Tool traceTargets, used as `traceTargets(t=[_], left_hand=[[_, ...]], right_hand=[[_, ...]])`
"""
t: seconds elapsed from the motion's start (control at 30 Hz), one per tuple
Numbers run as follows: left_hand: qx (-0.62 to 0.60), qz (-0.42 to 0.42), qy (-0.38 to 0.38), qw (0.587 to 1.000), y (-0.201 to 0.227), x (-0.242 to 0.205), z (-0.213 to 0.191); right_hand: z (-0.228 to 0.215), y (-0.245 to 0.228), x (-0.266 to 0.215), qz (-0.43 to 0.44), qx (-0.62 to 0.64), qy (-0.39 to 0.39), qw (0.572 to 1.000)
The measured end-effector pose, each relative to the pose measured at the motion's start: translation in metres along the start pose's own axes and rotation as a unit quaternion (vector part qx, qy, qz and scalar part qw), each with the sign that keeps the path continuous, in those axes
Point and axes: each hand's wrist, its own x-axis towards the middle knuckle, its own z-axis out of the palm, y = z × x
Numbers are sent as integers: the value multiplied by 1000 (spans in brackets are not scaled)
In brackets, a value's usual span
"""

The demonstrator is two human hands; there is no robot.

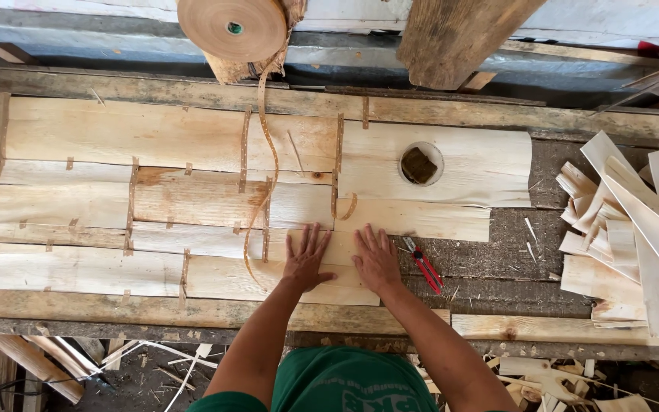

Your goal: Secure thin wood strips to a base using fiber ties and a cutter.

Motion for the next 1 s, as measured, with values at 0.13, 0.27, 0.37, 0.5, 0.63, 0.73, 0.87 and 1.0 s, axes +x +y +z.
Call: traceTargets(t=[0.13,0.27,0.37,0.5,0.63,0.73,0.87,1.0], left_hand=[[26,5,42,999,2,-2,2],[42,5,55,998,0,1,1],[47,35,100,993,-5,8,16],[33,55,133,989,-10,13,25],[43,47,116,991,-7,14,20],[65,39,88,993,-2,13,4],[68,29,59,996,2,10,-8],[75,19,34,996,5,10,-13]], right_hand=[[-5,-3,0,6,-1,7,1000],[-20,-6,1,-26,23,18,999],[-18,1,8,-71,63,49,994],[-17,7,15,-135,72,66,986],[-11,11,16,-163,56,94,981],[-12,11,19,-148,53,77,985],[-5,19,30,-148,94,76,982],[0,30,45,-140,163,122,969]])
